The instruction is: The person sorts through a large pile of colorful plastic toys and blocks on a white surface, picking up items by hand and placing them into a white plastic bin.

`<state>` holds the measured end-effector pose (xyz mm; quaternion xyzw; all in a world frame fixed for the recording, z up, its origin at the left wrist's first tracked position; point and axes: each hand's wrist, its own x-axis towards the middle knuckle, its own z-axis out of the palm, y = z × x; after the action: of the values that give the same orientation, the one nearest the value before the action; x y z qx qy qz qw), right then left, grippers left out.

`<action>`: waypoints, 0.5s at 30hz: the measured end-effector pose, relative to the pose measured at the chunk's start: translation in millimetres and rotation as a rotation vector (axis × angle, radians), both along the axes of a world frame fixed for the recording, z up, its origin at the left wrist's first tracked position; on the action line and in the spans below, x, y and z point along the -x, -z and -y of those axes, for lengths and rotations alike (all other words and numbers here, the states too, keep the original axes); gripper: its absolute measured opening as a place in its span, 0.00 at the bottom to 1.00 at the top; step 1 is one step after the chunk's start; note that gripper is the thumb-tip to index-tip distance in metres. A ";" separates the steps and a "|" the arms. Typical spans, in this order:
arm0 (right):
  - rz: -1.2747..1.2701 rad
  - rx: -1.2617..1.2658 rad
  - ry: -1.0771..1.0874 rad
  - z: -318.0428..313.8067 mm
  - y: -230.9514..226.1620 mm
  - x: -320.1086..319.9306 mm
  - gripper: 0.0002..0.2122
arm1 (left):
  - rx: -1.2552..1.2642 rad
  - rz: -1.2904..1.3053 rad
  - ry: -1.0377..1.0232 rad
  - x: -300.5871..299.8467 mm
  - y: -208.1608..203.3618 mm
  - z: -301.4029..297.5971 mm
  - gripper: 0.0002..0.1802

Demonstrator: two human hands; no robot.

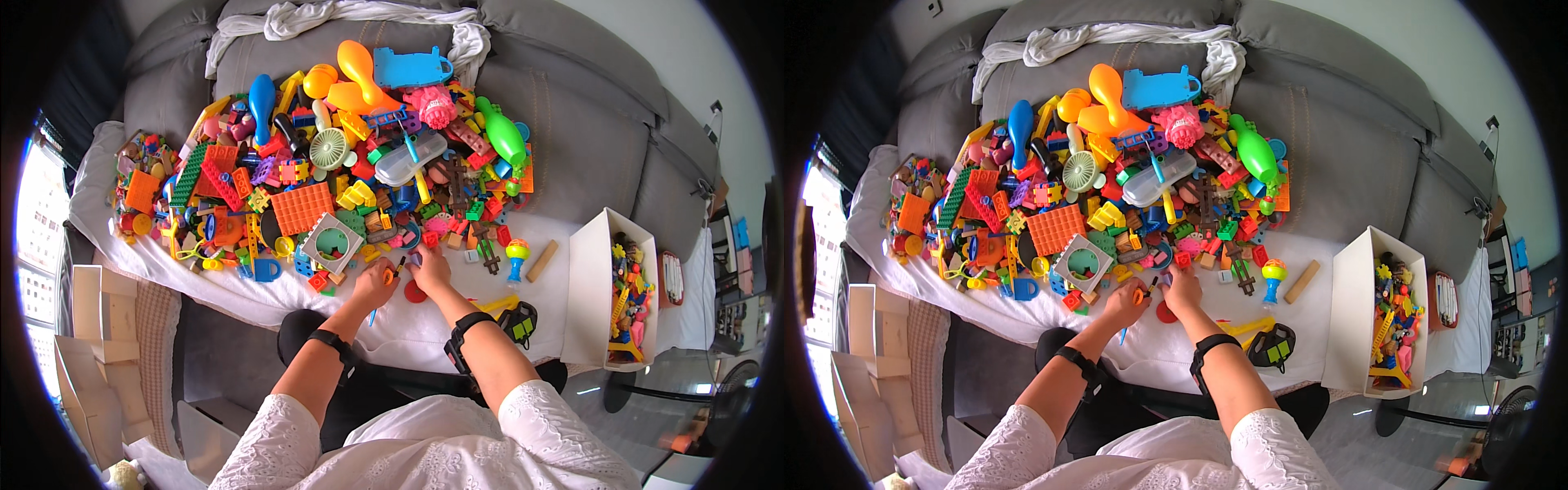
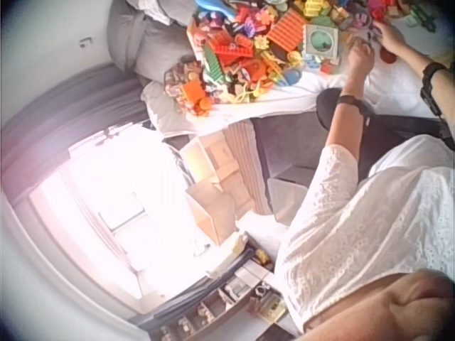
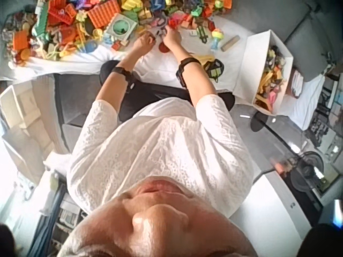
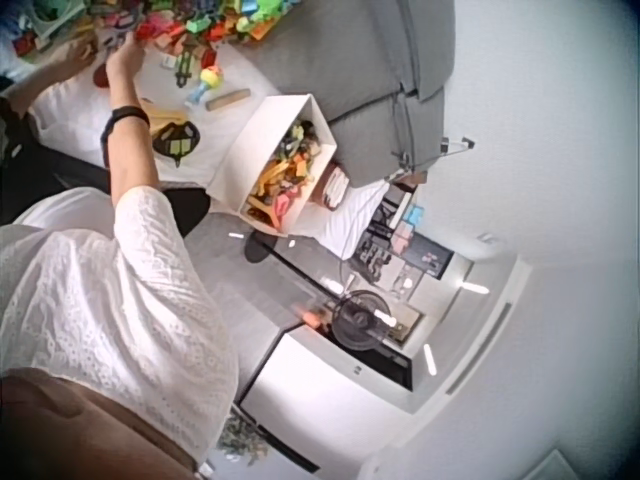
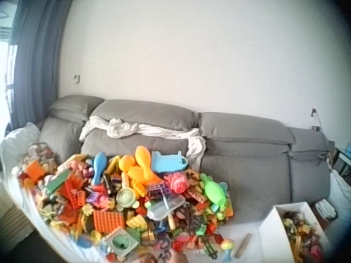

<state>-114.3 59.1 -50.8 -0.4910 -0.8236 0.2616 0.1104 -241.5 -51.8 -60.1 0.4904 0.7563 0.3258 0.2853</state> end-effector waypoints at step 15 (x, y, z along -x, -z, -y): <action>-0.103 0.172 -0.020 2.5 7.9 -3.2 0.20 | 0.066 0.010 0.044 2.9 -9.9 -2.4 0.22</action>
<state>-111.1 56.6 -58.7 -0.4762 -0.7963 0.3572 0.1075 -244.4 -49.4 -50.2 0.4953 0.7543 0.2968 0.3124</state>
